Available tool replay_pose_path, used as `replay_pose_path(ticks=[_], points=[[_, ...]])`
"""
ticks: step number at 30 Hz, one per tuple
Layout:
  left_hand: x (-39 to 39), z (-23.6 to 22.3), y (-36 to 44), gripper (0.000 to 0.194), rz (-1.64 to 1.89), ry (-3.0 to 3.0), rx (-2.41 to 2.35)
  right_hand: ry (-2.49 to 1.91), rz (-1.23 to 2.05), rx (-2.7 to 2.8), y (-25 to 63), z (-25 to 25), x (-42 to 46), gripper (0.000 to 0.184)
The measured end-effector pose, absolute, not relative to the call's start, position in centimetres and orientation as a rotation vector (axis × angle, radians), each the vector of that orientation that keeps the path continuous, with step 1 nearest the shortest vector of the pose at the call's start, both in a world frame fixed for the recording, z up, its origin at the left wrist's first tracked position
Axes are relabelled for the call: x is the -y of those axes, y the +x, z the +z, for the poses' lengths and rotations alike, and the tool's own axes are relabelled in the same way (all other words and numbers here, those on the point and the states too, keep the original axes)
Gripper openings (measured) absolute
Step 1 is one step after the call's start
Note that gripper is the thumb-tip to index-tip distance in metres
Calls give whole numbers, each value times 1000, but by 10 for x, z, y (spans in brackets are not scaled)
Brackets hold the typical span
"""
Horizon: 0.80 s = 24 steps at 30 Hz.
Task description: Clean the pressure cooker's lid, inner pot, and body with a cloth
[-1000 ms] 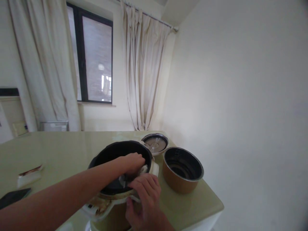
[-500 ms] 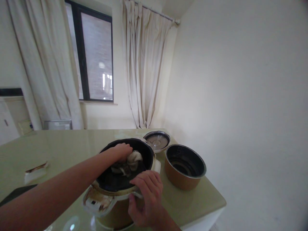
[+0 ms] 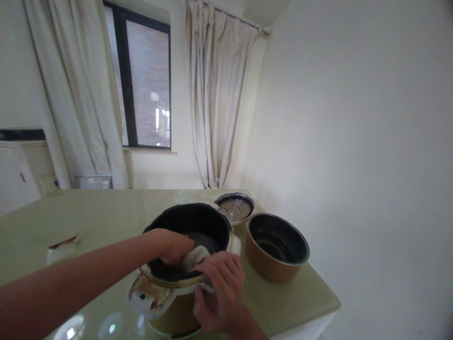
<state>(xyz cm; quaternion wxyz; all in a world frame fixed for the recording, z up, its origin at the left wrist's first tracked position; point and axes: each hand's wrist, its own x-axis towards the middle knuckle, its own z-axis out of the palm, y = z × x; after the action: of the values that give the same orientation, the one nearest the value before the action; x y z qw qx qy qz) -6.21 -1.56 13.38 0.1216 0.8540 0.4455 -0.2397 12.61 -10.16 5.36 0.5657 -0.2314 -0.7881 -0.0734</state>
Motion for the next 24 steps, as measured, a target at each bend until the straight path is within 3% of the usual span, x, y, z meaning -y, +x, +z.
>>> replay_pose_path(ticks=[5,16,21,24], points=[[-6,139,-88,44,-709,2575,-1570,-562,-148,1861,125,54,105,29],[-33,119,5,35,-418,2832,-1379,-576,-172,1840,124,51,101,25],[-2,114,-27,44,-501,2753,-1244,-539,-201,1852,127,52,99,27],[5,118,-67,34,-661,2530,-1266,-534,-200,1860,127,53,99,28]])
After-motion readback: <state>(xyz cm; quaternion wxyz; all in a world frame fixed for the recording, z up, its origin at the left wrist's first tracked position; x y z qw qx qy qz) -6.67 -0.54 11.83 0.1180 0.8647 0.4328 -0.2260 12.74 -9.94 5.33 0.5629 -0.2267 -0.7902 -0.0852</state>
